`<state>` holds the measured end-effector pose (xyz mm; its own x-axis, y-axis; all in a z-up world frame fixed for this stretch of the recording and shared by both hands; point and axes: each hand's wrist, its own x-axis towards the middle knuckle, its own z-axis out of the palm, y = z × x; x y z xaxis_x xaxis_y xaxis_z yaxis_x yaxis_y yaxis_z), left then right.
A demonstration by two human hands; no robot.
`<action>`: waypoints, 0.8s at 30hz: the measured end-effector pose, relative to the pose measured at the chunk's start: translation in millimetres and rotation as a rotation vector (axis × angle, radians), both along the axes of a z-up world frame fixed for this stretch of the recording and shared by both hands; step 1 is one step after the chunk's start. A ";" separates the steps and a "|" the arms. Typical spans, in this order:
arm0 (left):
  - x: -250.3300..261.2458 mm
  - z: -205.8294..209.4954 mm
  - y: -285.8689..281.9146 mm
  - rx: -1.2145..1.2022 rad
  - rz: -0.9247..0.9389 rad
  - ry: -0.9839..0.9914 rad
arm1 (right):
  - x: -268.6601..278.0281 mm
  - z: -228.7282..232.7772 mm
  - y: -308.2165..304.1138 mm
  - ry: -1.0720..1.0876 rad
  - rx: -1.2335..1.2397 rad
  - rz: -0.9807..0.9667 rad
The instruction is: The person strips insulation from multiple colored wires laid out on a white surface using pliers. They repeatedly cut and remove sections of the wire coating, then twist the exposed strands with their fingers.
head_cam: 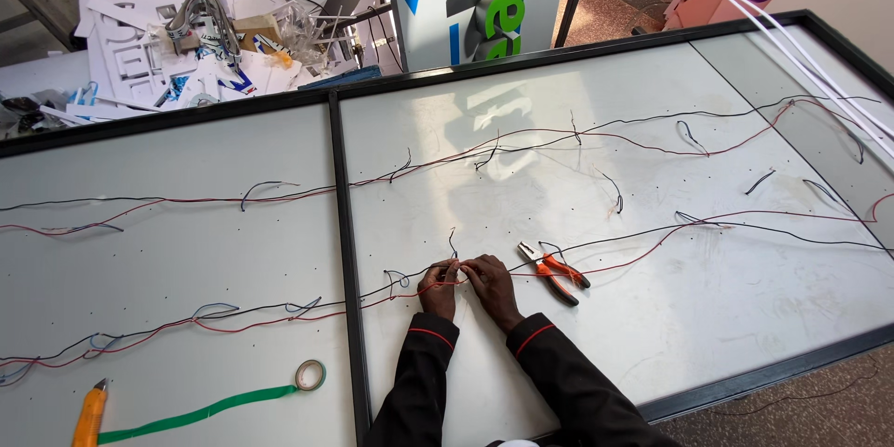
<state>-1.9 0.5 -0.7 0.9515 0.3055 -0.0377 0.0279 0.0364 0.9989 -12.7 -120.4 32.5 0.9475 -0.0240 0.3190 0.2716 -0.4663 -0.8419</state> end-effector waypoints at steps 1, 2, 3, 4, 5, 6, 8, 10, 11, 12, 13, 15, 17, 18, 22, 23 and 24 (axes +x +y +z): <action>0.1 1.6 -1.4 -0.001 -0.001 0.000 | 1.9 0.7 0.0 0.000 -0.001 -0.001; -0.6 2.5 -2.1 -0.068 0.016 -0.012 | 3.3 0.7 0.7 0.039 -0.045 0.023; -1.4 3.2 -2.6 -0.135 0.032 -0.023 | 4.8 0.6 1.5 0.078 -0.089 0.047; 0.3 2.4 -3.6 -0.135 0.035 -0.021 | 4.4 1.8 1.8 0.081 -0.089 0.049; 2.0 1.7 -4.7 -0.216 0.047 -0.048 | 4.1 3.2 2.0 0.117 -0.100 0.075; 5.1 1.5 -5.8 -0.296 0.059 -0.078 | 4.9 5.0 2.3 0.151 -0.110 0.099; 3.7 0.4 -8.6 -0.330 0.065 -0.089 | 6.9 7.9 -2.6 0.216 -0.076 0.142; 3.6 1.1 -8.5 -0.362 0.071 -0.102 | 9.8 11.6 -5.6 0.280 -0.042 0.185; 3.5 2.1 -7.4 -0.363 0.055 -0.092 | 10.9 13.7 -6.6 0.315 -0.013 0.207; 3.4 3.3 -7.1 -0.363 0.036 -0.080 | 11.7 15.9 -8.2 0.352 0.017 0.226; 2.5 2.4 -5.7 -0.362 0.033 -0.079 | 9.6 12.8 -6.6 0.353 0.018 0.222; 4.5 1.6 -5.9 -0.327 0.012 -0.087 | 9.4 8.6 -6.2 0.283 -0.113 0.196; 3.8 3.8 -6.5 -0.318 0.017 -0.091 | 8.0 4.3 -3.4 0.228 -0.104 0.145; 5.0 5.3 -5.5 -0.303 0.014 -0.097 | 8.3 2.0 -0.9 0.171 -0.089 0.086; 4.8 3.5 -4.6 -0.310 0.016 -0.093 | -1.5 2.6 0.9 0.055 -0.015 0.086; 4.4 3.7 -3.9 -0.308 0.010 -0.090 | -3.7 2.5 1.8 -0.002 -0.024 0.064; 4.4 3.9 -5.7 -0.310 0.005 -0.088 | -5.5 2.7 0.5 -0.058 -0.037 0.041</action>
